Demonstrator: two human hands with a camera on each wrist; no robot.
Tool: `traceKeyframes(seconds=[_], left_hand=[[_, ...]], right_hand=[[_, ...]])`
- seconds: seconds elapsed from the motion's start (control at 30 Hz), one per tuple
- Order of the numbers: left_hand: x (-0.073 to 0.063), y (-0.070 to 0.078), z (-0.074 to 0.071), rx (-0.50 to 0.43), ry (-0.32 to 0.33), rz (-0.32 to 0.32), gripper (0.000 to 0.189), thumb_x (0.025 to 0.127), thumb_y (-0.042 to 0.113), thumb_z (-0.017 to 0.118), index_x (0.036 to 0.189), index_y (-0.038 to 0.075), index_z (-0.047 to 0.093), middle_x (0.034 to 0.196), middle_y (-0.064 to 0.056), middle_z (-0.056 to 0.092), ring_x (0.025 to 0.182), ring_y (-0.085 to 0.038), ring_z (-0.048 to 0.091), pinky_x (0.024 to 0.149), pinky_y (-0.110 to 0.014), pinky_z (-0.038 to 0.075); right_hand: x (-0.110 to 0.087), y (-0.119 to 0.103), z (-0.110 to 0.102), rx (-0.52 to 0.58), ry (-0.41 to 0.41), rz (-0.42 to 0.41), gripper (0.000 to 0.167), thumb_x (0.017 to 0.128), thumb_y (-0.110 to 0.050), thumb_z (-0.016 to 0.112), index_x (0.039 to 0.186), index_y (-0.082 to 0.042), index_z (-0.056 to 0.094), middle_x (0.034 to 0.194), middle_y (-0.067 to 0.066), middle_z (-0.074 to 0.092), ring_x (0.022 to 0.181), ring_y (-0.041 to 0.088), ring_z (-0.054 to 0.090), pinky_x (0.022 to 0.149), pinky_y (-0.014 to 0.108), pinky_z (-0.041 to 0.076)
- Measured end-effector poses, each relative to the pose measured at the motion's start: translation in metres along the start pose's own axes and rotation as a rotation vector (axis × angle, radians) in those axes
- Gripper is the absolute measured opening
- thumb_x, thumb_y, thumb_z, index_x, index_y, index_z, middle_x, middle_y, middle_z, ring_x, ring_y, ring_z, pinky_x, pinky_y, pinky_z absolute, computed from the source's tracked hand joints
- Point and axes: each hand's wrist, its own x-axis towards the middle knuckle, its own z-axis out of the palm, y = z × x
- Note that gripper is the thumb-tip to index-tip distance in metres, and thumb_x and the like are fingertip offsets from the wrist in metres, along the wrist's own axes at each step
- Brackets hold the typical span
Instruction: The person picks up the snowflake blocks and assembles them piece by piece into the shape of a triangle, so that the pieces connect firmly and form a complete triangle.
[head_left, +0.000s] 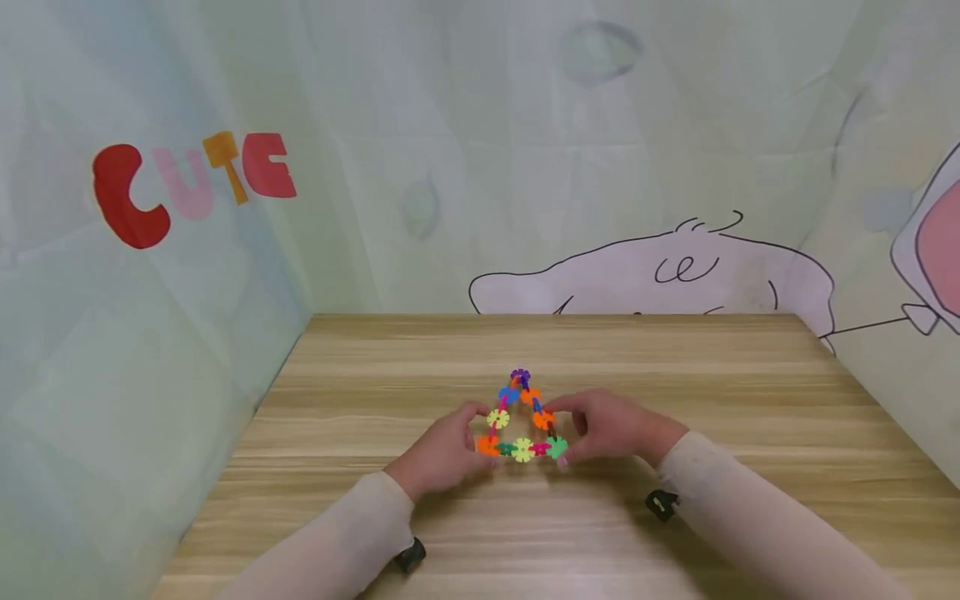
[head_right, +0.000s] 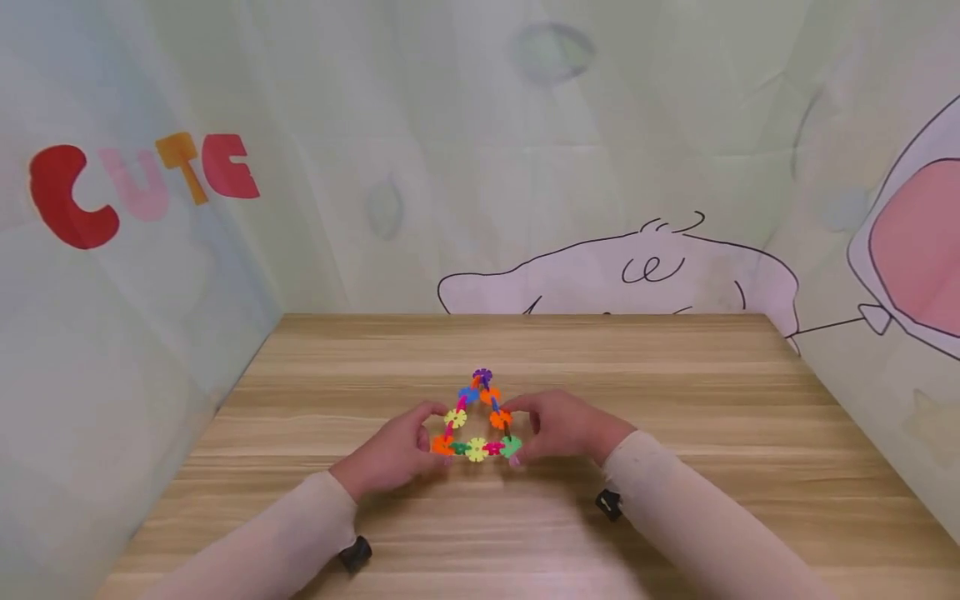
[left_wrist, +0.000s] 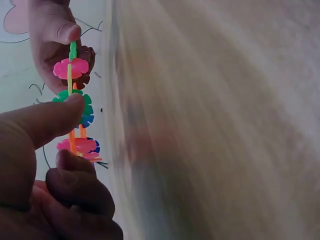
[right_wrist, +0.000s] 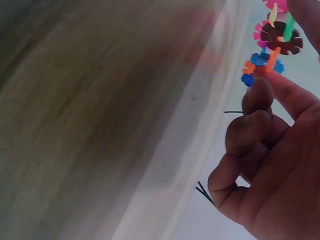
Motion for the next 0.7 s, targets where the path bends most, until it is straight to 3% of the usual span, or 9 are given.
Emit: traceKeyframes(seconds=[0.17, 0.3, 0.53, 0.63, 0.7], left_hand=[[0.0051, 0.0011, 0.0076, 0.135, -0.023, -0.021, 0.079, 0.084, 0.021, 0.089, 0.15, 0.007, 0.047, 0.08, -0.005, 0.057, 0.066, -0.019, 0.052, 0.06, -0.034, 0.045], [0.0066, 0.0048, 0.0089, 0.209, -0.026, -0.055, 0.079, 0.084, 0.024, 0.09, 0.149, 0.007, 0.047, 0.092, -0.006, 0.064, 0.077, -0.022, 0.056, 0.073, -0.04, 0.051], [0.008, 0.0044, 0.0099, 0.24, -0.009, -0.095, 0.08, 0.084, 0.028, 0.09, 0.15, 0.01, 0.048, 0.131, -0.013, 0.067, 0.103, -0.026, 0.062, 0.099, -0.053, 0.054], [0.0061, 0.0034, 0.0084, 0.231, -0.002, -0.105, 0.083, 0.083, 0.033, 0.091, 0.15, 0.011, 0.047, 0.136, -0.015, 0.066, 0.113, -0.029, 0.063, 0.104, -0.055, 0.053], [0.0034, 0.0015, 0.0058, 0.222, 0.008, -0.105, 0.087, 0.082, 0.039, 0.09, 0.152, 0.011, 0.046, 0.132, -0.014, 0.067, 0.112, -0.029, 0.065, 0.101, -0.054, 0.054]], right_hand=[[0.0025, 0.0016, 0.0046, -0.036, -0.037, 0.037, 0.08, 0.074, -0.038, 0.097, 0.145, -0.022, 0.064, 0.083, 0.0, 0.06, 0.08, 0.018, 0.054, 0.072, 0.035, 0.047], [0.005, 0.0009, 0.0079, -0.072, -0.049, 0.05, 0.083, 0.072, -0.038, 0.097, 0.146, -0.021, 0.063, 0.087, -0.001, 0.062, 0.082, 0.018, 0.055, 0.077, 0.037, 0.048], [0.0056, -0.0019, 0.0108, -0.104, -0.06, 0.065, 0.086, 0.072, -0.039, 0.097, 0.148, -0.019, 0.061, 0.086, -0.002, 0.063, 0.082, 0.018, 0.055, 0.082, 0.041, 0.05], [0.0046, -0.0016, 0.0106, -0.117, -0.059, 0.081, 0.091, 0.073, -0.043, 0.096, 0.152, -0.02, 0.057, 0.089, -0.002, 0.064, 0.085, 0.017, 0.056, 0.087, 0.042, 0.051], [0.0021, 0.0005, 0.009, -0.12, -0.053, 0.104, 0.093, 0.075, -0.047, 0.094, 0.155, -0.022, 0.053, 0.09, -0.002, 0.064, 0.085, 0.017, 0.056, 0.086, 0.042, 0.052]])
